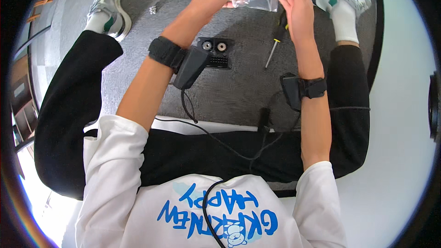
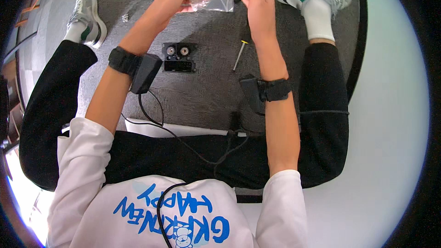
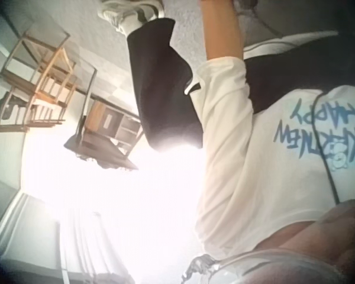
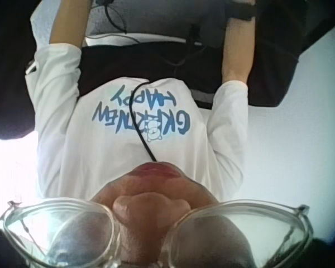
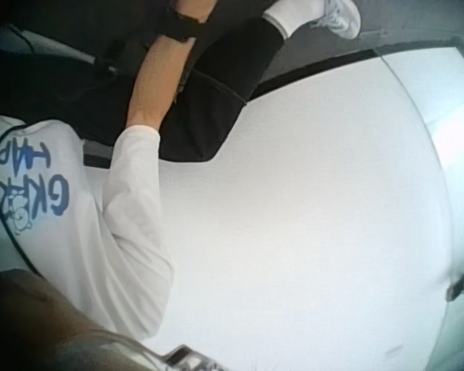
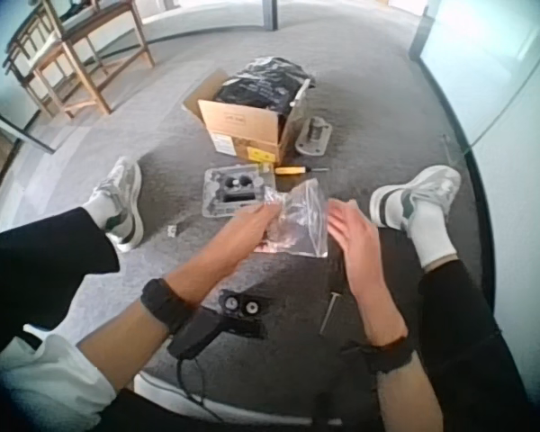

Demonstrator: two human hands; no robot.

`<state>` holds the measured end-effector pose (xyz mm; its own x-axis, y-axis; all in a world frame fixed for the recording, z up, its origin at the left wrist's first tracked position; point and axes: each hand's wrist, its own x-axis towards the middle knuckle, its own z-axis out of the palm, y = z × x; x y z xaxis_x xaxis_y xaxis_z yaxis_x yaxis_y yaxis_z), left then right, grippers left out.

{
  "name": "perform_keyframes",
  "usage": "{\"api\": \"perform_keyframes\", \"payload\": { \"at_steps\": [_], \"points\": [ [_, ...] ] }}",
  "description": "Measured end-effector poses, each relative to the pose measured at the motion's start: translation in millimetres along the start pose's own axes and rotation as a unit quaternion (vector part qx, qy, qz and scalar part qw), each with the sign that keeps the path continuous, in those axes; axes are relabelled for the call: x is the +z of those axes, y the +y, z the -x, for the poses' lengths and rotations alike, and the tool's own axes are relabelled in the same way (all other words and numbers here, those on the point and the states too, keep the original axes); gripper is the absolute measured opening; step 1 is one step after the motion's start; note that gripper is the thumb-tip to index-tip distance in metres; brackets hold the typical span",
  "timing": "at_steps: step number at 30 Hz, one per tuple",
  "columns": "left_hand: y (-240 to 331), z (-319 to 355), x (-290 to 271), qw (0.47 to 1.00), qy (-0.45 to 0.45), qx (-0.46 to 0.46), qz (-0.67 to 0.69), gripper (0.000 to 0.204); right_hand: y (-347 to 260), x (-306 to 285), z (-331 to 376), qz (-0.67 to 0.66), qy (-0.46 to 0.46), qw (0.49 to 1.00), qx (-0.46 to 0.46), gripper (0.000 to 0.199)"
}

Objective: The person picks up a component and places it into a metal housing, then empties a bag of screws into their hand and places them into the housing, and finally puts a green-rimmed component into the housing.

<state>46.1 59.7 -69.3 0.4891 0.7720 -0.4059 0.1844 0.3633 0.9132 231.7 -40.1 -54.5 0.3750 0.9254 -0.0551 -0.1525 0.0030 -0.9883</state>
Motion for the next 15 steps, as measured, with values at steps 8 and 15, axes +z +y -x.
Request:
{"api": "perform_keyframes", "payload": {
  "at_steps": [8, 15],
  "points": [
    [49, 30, 39, 0.971, -0.022, 0.095, -0.216, 0.040, -4, 3, 1, -0.320, 0.032, 0.947, -0.007, 0.058],
    [71, 42, 47, 0.932, -0.011, 0.164, -0.322, 0.045, -10, 10, 10, -0.410, 0.038, 0.911, 0.030, 0.058]
  ]
}}
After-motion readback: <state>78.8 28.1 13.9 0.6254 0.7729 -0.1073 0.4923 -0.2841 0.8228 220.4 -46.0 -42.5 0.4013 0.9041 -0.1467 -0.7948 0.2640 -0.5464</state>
